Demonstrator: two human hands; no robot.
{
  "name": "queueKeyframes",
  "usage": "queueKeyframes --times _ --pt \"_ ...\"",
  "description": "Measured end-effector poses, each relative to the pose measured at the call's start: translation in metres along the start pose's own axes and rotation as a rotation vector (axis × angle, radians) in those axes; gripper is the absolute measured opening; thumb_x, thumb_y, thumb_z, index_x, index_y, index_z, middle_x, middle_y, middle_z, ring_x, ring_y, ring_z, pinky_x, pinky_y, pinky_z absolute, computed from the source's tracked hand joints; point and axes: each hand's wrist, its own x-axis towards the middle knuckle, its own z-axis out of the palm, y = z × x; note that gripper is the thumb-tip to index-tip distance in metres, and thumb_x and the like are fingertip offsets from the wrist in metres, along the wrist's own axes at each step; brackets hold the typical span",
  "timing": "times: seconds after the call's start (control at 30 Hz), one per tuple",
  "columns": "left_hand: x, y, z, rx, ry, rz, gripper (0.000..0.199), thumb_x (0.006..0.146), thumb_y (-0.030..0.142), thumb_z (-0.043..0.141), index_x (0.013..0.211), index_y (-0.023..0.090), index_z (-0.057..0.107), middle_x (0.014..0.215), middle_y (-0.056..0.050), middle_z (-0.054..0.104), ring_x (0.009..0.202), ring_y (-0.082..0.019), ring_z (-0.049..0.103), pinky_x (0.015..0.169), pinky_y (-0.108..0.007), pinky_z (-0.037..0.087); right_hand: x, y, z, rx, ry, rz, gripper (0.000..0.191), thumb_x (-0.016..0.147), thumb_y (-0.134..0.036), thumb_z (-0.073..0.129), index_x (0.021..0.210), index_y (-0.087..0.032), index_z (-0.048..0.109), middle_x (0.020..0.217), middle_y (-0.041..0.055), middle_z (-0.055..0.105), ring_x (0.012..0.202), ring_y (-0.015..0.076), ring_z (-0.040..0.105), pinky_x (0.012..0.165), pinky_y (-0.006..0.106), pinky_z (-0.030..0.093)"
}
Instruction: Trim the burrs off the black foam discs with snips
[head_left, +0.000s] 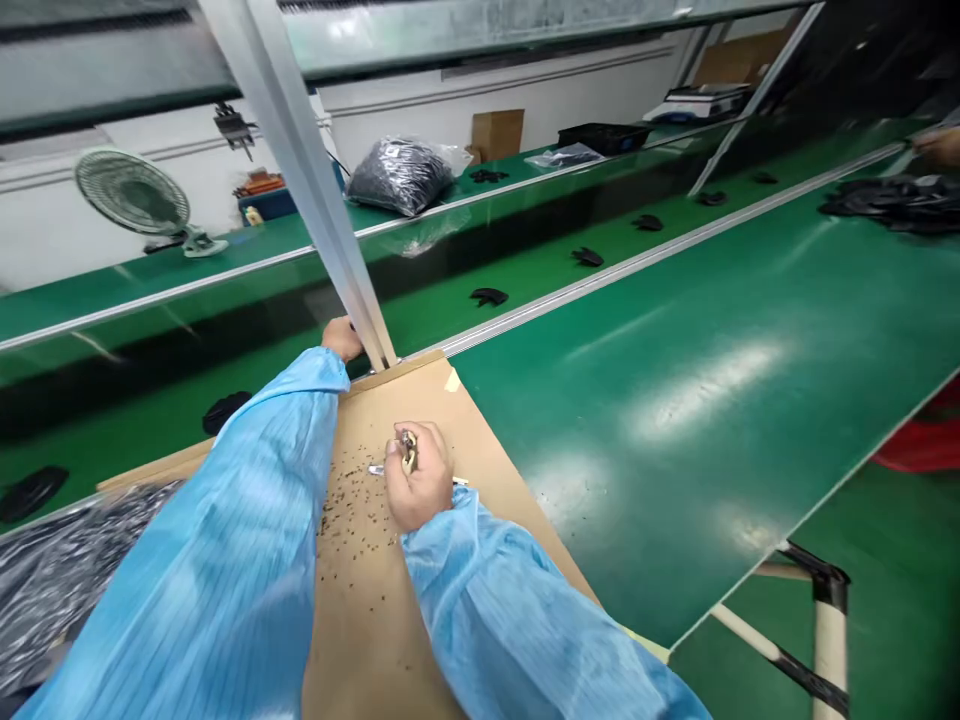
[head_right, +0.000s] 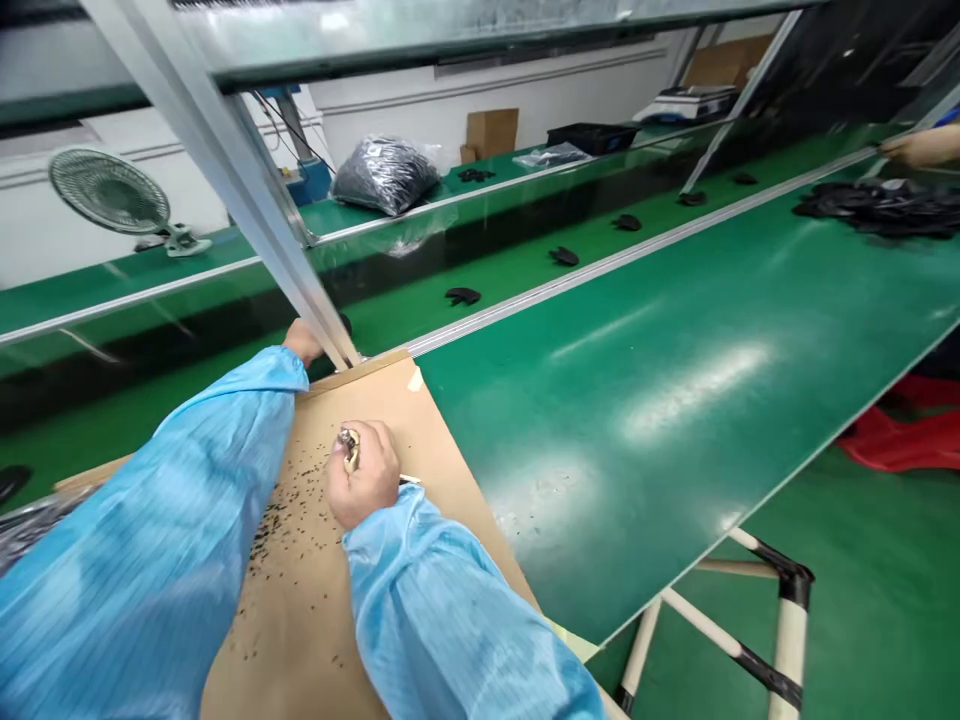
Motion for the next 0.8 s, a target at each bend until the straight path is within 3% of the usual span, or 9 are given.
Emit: queueKeyframes --times 0.1,0.2,0.3,0.4,0.5,0.6,0.7,0.8 --pt "-0.021 0.007 -0.036 -0.132 0.123 -0.062 0.022 0.066 0.012 0.066 0.087 0.008 0.062 0.075 -0.005 0.062 0.064 -0.015 0.061 0.065 -0.030 0.052 0.002 0.005 0.001 -0.007 -0.019 -0.009 0.018 0.080 -0.019 0.050 0.096 -0.019 0.059 0.090 0.0073 0.060 0.084 0.0192 0.058 0.078 0.032 0.048" --pt "-0.061 0.016 -0.080 -0.461 0.200 -0.140 0.024 0.065 0.015 0.067 0.088 0.013 0.060 0.070 -0.003 0.060 0.056 -0.012 0.057 0.059 -0.029 0.052 0.004 0.012 0.003 -0.029 -0.041 -0.031 0.019 0.081 -0.022 0.051 0.097 -0.018 0.060 0.091 0.0085 0.060 0.085 0.0204 0.057 0.081 0.034 0.047" --pt "-0.120 0.019 -0.120 -0.704 0.174 -0.185 0.025 0.068 0.024 0.068 0.090 0.014 0.061 0.070 -0.003 0.062 0.059 -0.013 0.059 0.061 -0.031 0.053 0.006 0.015 0.002 -0.044 -0.060 -0.056 0.020 0.082 -0.027 0.051 0.098 -0.018 0.060 0.091 0.0088 0.060 0.088 0.0216 0.058 0.083 0.036 0.047" --pt "-0.193 0.005 -0.147 -0.729 0.234 -0.155 0.033 0.063 0.029 0.075 0.091 0.013 0.065 0.081 -0.006 0.068 0.073 -0.017 0.063 0.071 -0.034 0.053 0.006 0.008 0.000 -0.026 -0.074 -0.096 0.020 0.085 -0.030 0.050 0.098 -0.018 0.059 0.093 0.0094 0.061 0.088 0.0215 0.058 0.083 0.036 0.047" --pt "-0.264 -0.021 -0.156 -0.590 0.299 -0.073 0.035 0.061 0.033 0.079 0.087 0.012 0.070 0.091 -0.009 0.070 0.088 -0.022 0.064 0.082 -0.036 0.050 0.002 -0.013 0.001 0.001 -0.057 -0.145 0.021 0.086 -0.030 0.049 0.099 -0.017 0.059 0.094 0.0099 0.061 0.087 0.0209 0.058 0.082 0.035 0.047" --pt "-0.311 -0.047 -0.151 -0.712 0.298 -0.093 0.039 0.059 0.032 0.080 0.092 0.014 0.069 0.095 -0.009 0.070 0.085 -0.020 0.064 0.077 -0.034 0.052 -0.010 -0.039 0.012 0.034 -0.145 -0.115 0.021 0.085 -0.031 0.049 0.097 -0.017 0.059 0.092 0.0090 0.062 0.084 0.0201 0.058 0.081 0.034 0.047" --pt "-0.328 -0.061 -0.146 -0.928 0.327 -0.145 0.046 0.054 0.028 0.083 0.095 0.016 0.064 0.091 -0.005 0.068 0.075 -0.015 0.063 0.066 -0.028 0.052 -0.032 -0.059 0.029 0.056 -0.299 -0.078 0.021 0.085 -0.031 0.050 0.097 -0.017 0.060 0.090 0.0075 0.063 0.082 0.0193 0.058 0.079 0.033 0.047" --pt "-0.327 -0.066 -0.148 -1.086 0.309 -0.156 0.042 0.057 0.027 0.082 0.093 0.019 0.062 0.088 -0.002 0.065 0.076 -0.014 0.063 0.066 -0.027 0.052 -0.059 -0.065 0.042 -0.001 -0.373 -0.199 0.020 0.087 -0.028 0.048 0.098 -0.018 0.061 0.090 0.0078 0.063 0.084 0.0199 0.058 0.079 0.033 0.047"
